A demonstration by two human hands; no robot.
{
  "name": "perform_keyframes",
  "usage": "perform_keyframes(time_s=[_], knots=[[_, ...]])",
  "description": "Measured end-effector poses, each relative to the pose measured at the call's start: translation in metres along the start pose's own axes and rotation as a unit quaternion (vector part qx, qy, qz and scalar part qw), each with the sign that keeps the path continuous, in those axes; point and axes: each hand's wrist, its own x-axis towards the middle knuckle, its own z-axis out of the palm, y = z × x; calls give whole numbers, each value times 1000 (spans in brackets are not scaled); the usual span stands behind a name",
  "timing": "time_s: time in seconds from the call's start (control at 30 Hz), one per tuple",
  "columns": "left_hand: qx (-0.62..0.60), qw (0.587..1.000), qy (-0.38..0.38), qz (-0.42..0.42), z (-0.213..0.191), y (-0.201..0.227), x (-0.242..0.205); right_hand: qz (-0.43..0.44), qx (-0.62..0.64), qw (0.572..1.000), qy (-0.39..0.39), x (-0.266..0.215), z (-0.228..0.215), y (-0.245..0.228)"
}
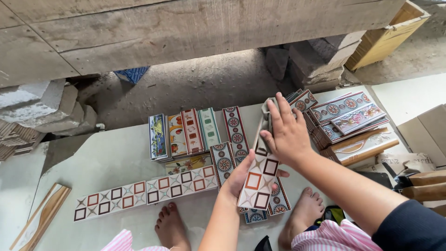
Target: The person sits on the floor and wipes the surfaces of small rectangular decorative tiles with a cloth. They handle tiles with geometric and fruit patterns, wiping each one individually and placing them into stacks.
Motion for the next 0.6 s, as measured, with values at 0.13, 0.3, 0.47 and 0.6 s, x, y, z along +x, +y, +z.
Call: perform_keyframes(time_s=[0.13,0.3,0.47,0.6], knots=[[-104,990,-28,-88,12,5,5,56,13,995,-78,1,2,33],[-157,976,-76,-132,11,-12,15,213,70,965,-138,4,-3,64],[-198,964,-119,-133,8,-13,20,344,230,910,23,6,-3,80],[-182,970,-126,-98,18,-7,13,108,266,953,92,-11,-26,40]])
